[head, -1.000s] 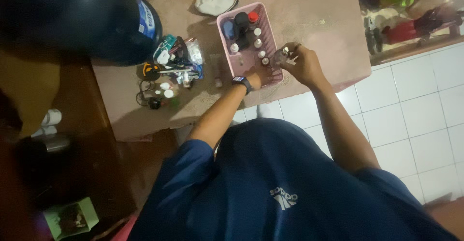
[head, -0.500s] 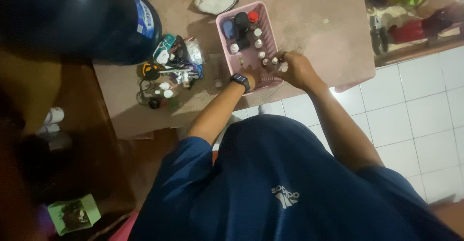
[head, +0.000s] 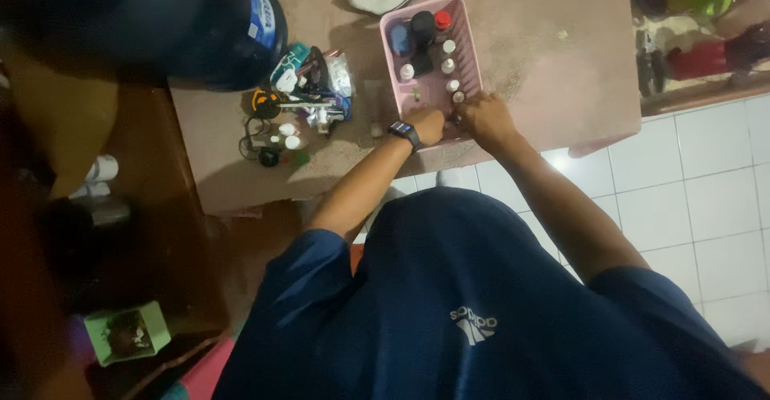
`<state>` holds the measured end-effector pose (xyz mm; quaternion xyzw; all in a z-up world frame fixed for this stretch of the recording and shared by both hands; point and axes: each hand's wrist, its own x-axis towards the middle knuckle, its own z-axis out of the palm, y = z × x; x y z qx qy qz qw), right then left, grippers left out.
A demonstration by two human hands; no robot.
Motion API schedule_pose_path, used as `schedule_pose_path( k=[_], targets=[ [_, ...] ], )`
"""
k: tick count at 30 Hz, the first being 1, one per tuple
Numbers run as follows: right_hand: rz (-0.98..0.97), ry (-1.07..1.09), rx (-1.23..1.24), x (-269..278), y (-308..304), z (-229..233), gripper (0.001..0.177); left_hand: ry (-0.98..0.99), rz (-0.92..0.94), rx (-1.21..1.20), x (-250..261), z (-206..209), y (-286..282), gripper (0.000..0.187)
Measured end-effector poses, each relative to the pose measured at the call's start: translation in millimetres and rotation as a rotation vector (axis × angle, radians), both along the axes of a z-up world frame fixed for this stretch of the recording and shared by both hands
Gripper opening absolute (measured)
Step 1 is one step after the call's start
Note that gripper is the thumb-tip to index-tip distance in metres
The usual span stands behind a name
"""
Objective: The person sorts various small items, including bottles, boxes, and miscellaneous objects, from a cluttered table into a pink plastic basket. The person handles items one by one, picking them up and placing them into the basket.
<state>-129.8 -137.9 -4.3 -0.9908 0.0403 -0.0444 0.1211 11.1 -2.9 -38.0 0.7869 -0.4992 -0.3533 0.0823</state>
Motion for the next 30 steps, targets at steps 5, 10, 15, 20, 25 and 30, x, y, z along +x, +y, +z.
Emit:
schedule_pose_path(
  k=[5,10,15,20,25,30],
  targets=[
    [-0.035,0.096,-0.212,0,0,-25,0.008,-0.128,-0.025,-0.001,-7,-6,4,0.021],
    [-0.081,0.051,-0.210,3,4,-37,0.010,-0.312,0.045,-0.142,-20,-2,9,0.018],
    [-0.160,0.077,-0.154,13,15,-21,0.027,-0.407,0.185,-0.554,-23,25,31,0.020],
    [-0.202,-0.004,-0.180,9,28,22,0.020,-0.344,0.454,-0.595,9,37,88,0.014],
    [-0.057,-0.180,-0.046,44,56,63,0.030,-0.415,0.717,-0.508,58,2,156,0.034],
    [0.059,-0.084,0.115,80,93,89,0.024,-0.530,0.666,-0.434,91,-54,179,0.062]
  ],
)
